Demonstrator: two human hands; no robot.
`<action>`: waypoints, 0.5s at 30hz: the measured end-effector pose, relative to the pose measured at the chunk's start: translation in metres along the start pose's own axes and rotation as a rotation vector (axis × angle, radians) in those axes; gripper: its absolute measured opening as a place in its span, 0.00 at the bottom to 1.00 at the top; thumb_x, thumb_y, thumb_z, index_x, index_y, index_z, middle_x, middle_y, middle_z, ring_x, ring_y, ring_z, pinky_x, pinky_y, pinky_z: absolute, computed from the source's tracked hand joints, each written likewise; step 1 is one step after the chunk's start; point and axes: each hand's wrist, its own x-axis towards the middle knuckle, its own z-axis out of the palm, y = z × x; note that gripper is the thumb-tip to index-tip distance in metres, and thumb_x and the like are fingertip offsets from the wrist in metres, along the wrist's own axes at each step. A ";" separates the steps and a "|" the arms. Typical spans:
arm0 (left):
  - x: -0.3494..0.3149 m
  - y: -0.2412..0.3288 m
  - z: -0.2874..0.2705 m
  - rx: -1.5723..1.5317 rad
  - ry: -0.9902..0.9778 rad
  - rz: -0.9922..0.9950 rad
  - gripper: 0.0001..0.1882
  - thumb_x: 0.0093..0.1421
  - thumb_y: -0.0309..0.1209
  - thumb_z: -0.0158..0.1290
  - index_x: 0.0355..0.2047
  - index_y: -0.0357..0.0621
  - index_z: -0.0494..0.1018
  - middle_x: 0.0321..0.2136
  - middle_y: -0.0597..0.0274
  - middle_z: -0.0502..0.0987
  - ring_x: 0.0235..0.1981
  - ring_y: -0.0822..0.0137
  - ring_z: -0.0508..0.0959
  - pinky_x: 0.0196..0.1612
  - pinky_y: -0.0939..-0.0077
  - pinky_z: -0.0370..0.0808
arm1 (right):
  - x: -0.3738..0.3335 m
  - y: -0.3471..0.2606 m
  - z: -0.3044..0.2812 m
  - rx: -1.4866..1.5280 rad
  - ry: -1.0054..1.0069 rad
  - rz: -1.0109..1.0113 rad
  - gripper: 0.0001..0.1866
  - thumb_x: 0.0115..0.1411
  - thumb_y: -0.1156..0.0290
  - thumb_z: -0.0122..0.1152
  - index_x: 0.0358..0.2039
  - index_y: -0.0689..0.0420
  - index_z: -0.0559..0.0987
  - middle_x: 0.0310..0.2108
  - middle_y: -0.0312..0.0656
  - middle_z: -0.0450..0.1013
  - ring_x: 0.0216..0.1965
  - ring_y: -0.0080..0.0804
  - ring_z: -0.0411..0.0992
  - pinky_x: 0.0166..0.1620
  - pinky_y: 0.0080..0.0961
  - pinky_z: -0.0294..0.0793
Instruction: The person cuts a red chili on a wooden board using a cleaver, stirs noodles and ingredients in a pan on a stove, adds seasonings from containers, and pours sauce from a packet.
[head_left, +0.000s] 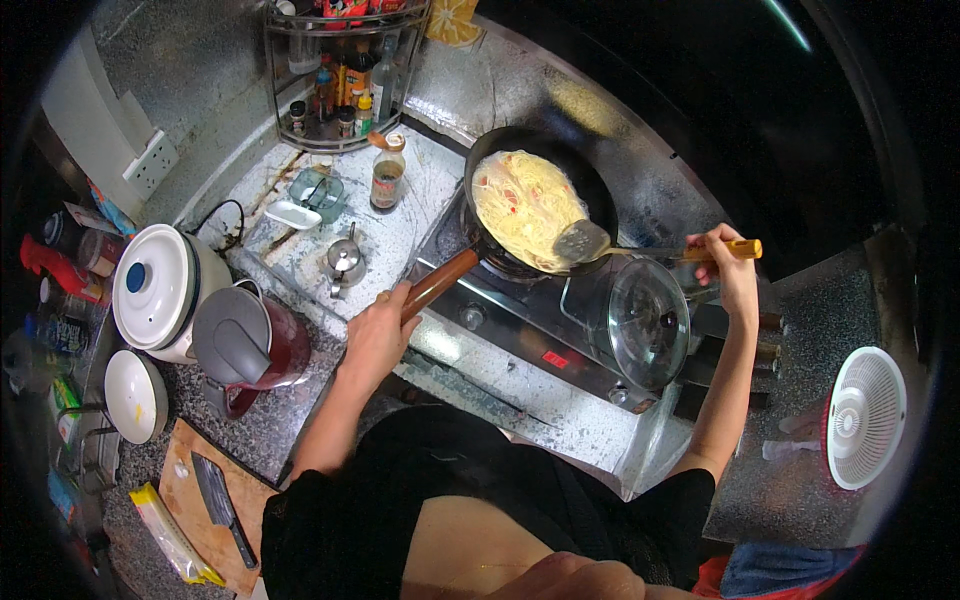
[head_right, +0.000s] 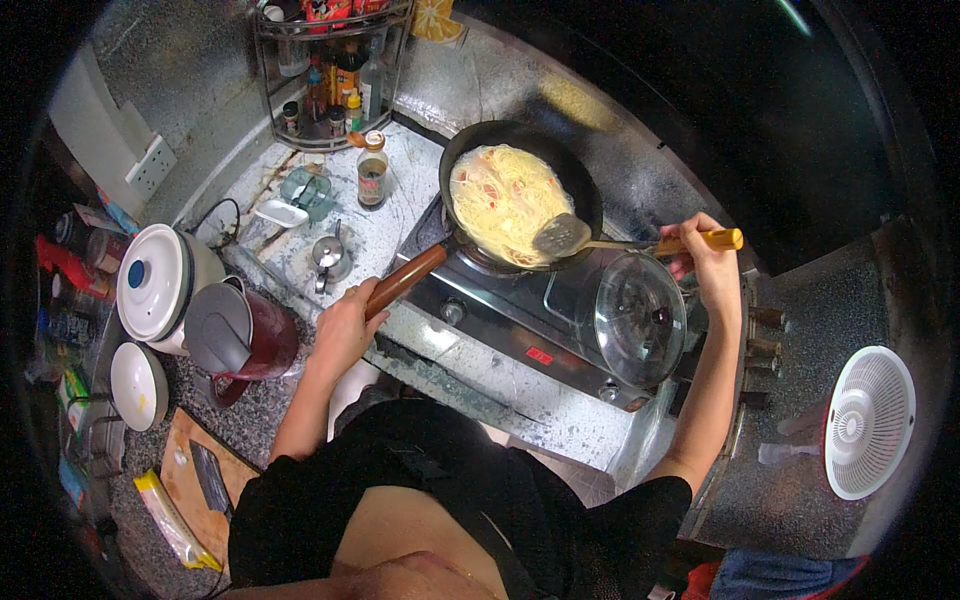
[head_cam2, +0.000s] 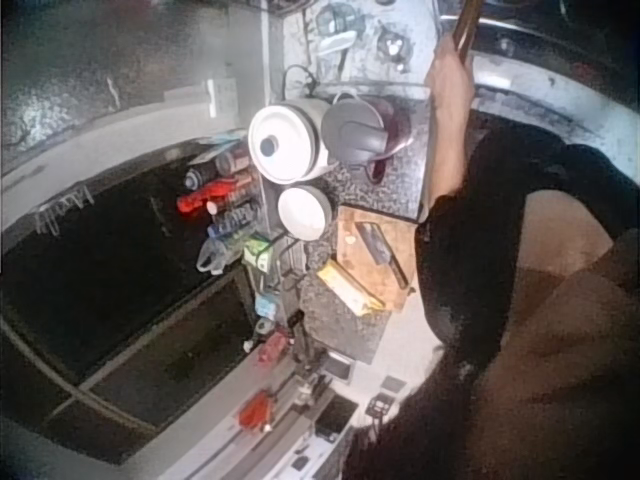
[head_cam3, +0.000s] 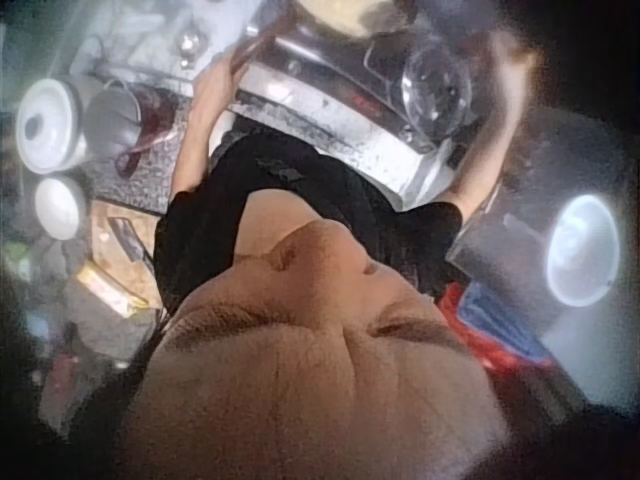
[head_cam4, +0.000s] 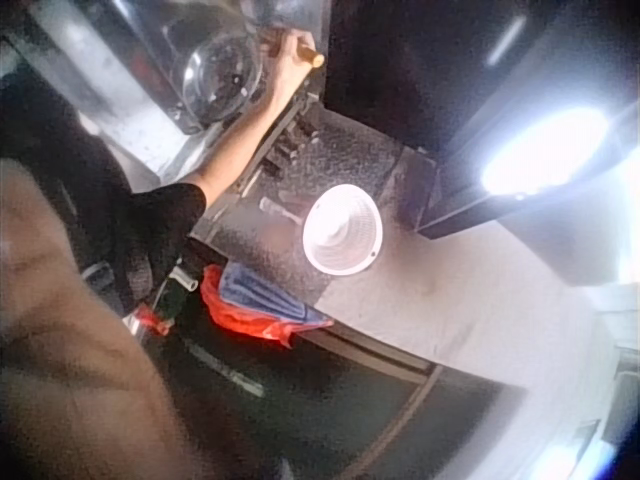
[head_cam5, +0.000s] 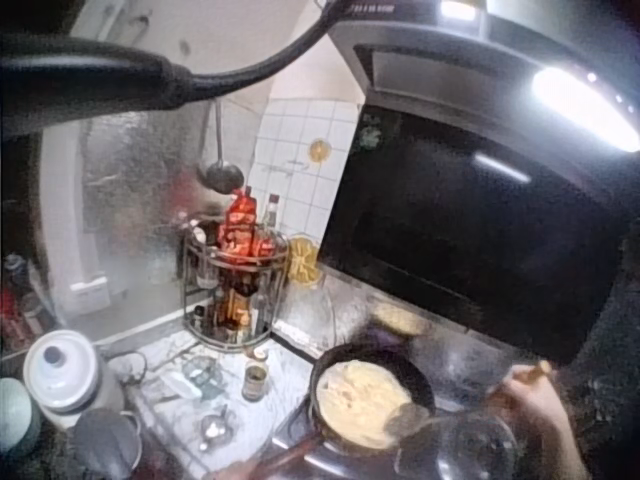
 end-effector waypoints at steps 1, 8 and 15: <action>0.000 0.000 0.000 -0.006 0.009 0.005 0.22 0.49 0.30 0.55 0.45 0.44 0.64 0.31 0.48 0.73 0.32 0.49 0.74 0.33 0.60 0.70 | 0.000 -0.006 0.001 -0.034 0.035 -0.009 0.11 0.59 0.64 0.48 0.25 0.57 0.70 0.30 0.42 0.74 0.13 0.16 0.64 0.17 0.11 0.64; -0.002 0.000 0.000 -0.007 0.041 0.058 0.22 0.50 0.30 0.55 0.45 0.42 0.63 0.29 0.46 0.72 0.30 0.48 0.75 0.31 0.59 0.71 | 0.040 0.064 0.032 0.411 0.184 -0.080 0.10 0.59 0.65 0.49 0.24 0.57 0.68 0.33 0.44 0.73 0.16 0.18 0.66 0.19 0.13 0.66; -0.003 0.001 0.003 0.011 0.057 0.041 0.22 0.49 0.32 0.55 0.44 0.43 0.64 0.28 0.47 0.72 0.29 0.49 0.75 0.31 0.59 0.71 | 0.018 0.137 0.090 0.630 0.129 0.030 0.09 0.60 0.66 0.49 0.27 0.57 0.68 0.36 0.45 0.73 0.15 0.20 0.67 0.19 0.15 0.69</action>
